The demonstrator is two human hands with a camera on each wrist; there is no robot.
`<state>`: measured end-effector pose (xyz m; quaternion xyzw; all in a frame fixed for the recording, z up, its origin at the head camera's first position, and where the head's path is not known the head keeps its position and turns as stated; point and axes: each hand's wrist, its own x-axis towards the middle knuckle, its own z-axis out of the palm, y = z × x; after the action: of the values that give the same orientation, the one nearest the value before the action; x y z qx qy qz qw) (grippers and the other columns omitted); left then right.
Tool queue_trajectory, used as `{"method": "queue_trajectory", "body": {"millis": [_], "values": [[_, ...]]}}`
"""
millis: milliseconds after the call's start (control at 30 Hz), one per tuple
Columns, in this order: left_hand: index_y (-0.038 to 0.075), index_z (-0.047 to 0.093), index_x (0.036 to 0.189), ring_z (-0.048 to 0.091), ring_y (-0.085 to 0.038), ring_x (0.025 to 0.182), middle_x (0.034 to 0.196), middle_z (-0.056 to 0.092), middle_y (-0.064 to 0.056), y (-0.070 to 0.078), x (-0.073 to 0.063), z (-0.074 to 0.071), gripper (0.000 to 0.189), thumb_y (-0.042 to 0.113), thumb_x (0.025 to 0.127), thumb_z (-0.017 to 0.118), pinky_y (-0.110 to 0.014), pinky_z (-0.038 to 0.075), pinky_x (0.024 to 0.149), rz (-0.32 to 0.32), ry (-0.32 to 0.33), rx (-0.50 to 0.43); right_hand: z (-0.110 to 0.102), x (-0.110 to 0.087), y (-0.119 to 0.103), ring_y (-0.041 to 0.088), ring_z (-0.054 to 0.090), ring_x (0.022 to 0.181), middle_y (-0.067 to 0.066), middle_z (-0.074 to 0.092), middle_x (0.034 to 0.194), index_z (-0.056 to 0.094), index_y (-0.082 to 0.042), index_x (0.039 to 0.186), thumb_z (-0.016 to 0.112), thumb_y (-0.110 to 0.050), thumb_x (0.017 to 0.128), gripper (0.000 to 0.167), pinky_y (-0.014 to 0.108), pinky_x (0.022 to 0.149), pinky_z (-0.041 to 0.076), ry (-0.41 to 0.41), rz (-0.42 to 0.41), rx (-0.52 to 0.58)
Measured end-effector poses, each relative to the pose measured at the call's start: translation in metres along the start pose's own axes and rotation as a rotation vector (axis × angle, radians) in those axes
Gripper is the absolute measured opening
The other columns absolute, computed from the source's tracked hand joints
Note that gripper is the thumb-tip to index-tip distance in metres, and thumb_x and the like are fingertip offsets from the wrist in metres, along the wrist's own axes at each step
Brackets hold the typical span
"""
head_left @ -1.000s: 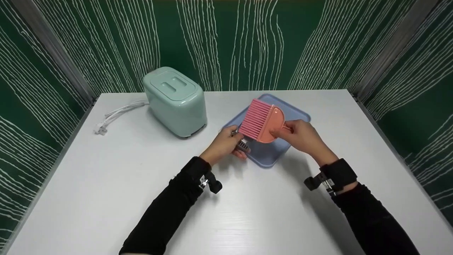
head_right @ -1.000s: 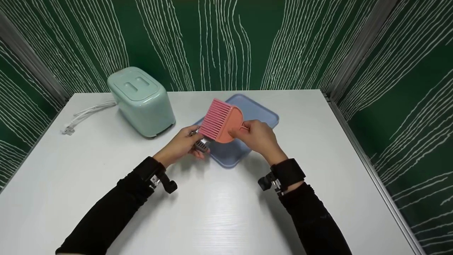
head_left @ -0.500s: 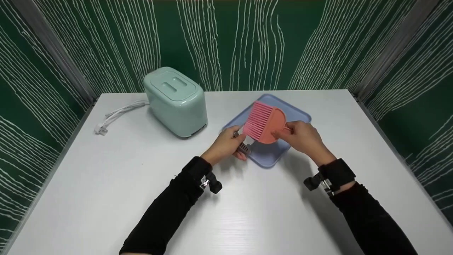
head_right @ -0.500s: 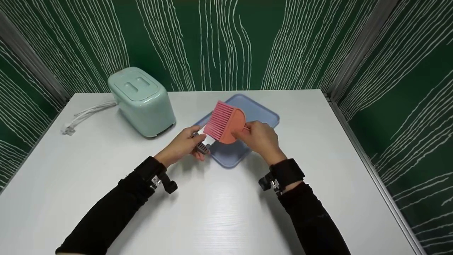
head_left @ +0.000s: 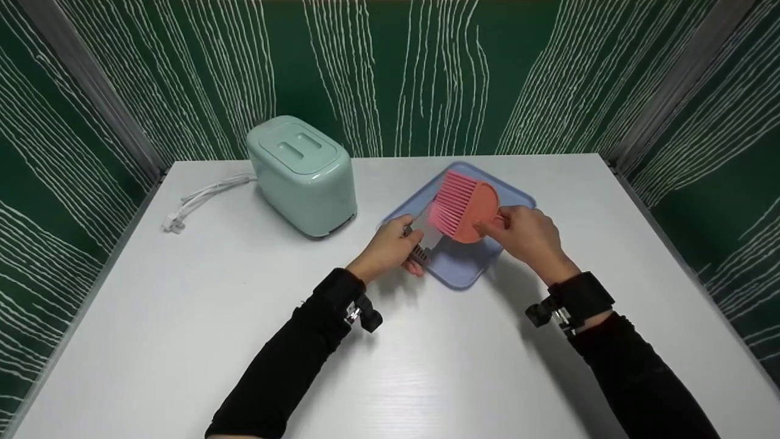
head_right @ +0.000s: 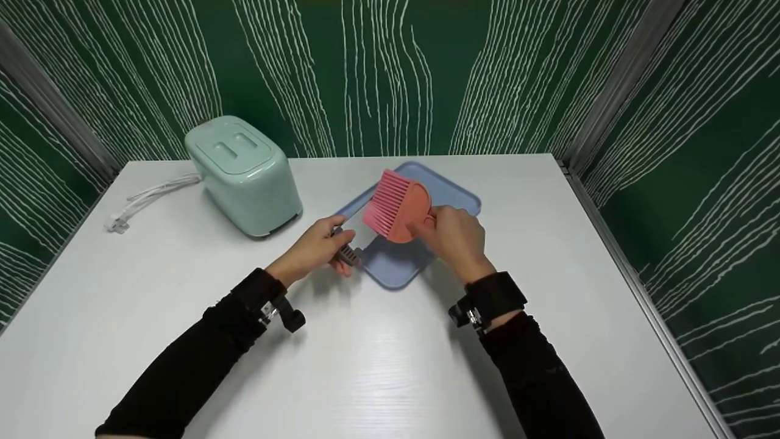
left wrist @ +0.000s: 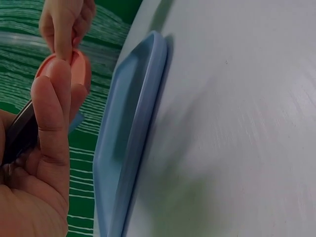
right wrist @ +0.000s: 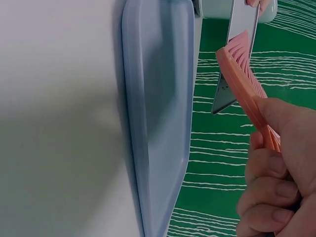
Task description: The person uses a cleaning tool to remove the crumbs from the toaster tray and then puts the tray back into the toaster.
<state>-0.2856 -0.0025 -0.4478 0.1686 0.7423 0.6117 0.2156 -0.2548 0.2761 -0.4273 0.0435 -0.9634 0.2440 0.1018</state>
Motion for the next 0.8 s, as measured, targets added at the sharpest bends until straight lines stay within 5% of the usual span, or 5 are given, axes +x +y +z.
{"method": "queue_trajectory", "body": {"millis": [233,800], "values": [[-0.004,0.053,0.131,0.071,-0.016,0.049,0.071,0.070,-0.014,0.004,0.000,0.000,0.023,0.010,0.113,0.048,-0.054,0.064,0.067,0.016,0.001,0.045,0.001,-0.001,0.003,0.018,0.054,0.061,0.000,0.059,0.063,0.064,-0.014,0.076,0.078,-0.050,0.096,0.043,0.031,0.053,0.036,0.069,0.013,-0.047],[0.002,0.056,0.128,0.071,-0.015,0.048,0.078,0.073,-0.020,0.009,0.000,-0.001,0.019,0.012,0.113,0.050,-0.056,0.064,0.066,0.024,-0.003,0.171,0.001,-0.001,0.013,0.024,0.059,0.052,0.013,0.069,0.063,0.070,-0.005,0.077,0.082,-0.043,0.095,0.043,0.032,0.046,0.033,0.215,-0.053,-0.144]]}}
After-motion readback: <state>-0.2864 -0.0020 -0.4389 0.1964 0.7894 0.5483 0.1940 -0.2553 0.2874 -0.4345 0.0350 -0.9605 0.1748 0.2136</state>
